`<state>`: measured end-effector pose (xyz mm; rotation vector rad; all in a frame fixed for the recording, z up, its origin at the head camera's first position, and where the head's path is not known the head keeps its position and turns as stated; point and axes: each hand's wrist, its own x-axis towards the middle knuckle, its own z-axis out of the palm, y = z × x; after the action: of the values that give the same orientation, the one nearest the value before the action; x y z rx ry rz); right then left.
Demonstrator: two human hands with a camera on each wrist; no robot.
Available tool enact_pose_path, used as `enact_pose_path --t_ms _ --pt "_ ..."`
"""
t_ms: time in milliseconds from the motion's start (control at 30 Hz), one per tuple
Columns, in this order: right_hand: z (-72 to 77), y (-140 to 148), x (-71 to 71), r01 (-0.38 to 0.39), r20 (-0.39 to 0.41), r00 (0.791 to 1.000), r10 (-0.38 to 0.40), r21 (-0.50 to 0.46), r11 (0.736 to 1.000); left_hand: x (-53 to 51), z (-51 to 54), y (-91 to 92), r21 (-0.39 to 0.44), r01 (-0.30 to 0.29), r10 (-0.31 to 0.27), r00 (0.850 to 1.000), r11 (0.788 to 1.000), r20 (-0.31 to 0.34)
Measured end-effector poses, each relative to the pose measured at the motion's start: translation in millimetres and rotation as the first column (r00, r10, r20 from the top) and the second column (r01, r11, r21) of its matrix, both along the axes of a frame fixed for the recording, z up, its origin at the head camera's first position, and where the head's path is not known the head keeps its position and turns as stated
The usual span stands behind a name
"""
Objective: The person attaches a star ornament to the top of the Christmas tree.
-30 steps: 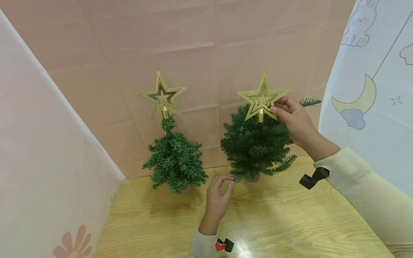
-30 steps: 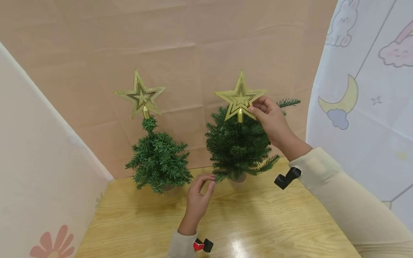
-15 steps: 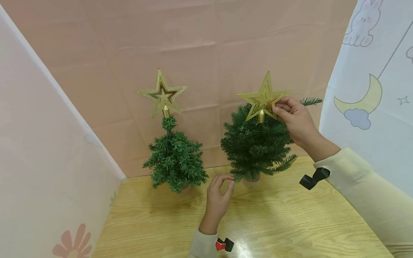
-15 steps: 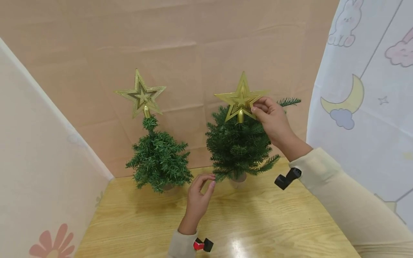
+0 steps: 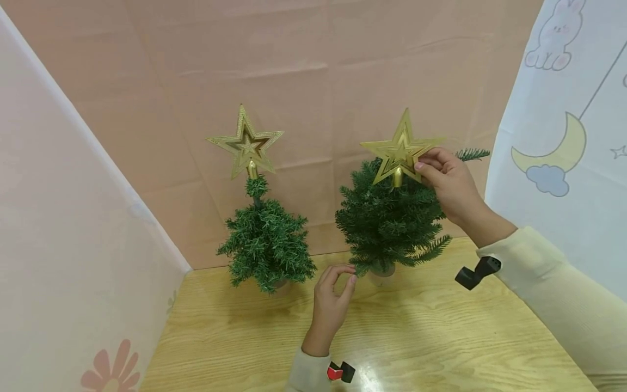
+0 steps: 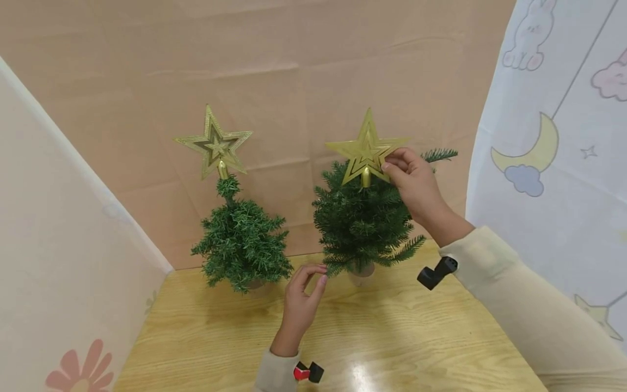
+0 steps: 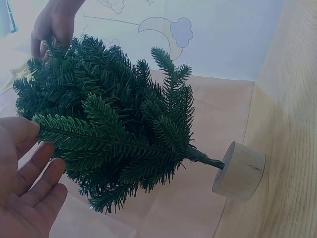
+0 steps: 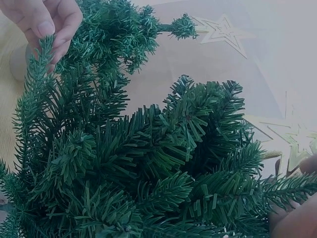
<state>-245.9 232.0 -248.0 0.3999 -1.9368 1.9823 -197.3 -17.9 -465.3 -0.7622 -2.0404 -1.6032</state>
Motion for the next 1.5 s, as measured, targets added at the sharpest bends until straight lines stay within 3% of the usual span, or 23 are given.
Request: enact_pose_path --t_ms 167,500,1033,1500 --pt "1.4 -1.1 1.3 -0.044 -0.005 0.999 0.044 -0.059 0.997 -0.1 0.0 -0.2 0.000 -0.004 0.004 1.000 1.000 -0.003" --pt "1.9 -3.2 0.4 0.034 0.023 0.999 -0.034 -0.016 0.999 -0.1 0.2 -0.9 -0.002 -0.006 0.006 1.000 1.000 -0.013" --pt "-0.5 -3.1 0.5 0.039 0.026 0.999 -0.039 -0.018 0.999 0.4 -0.1 -2.0 0.000 0.004 -0.004 1.000 1.000 0.017" --pt "-1.7 -1.7 0.6 0.051 0.011 0.999 -0.052 0.025 0.998 -0.3 0.1 -2.1 -0.006 -0.004 0.004 1.000 1.000 -0.004"
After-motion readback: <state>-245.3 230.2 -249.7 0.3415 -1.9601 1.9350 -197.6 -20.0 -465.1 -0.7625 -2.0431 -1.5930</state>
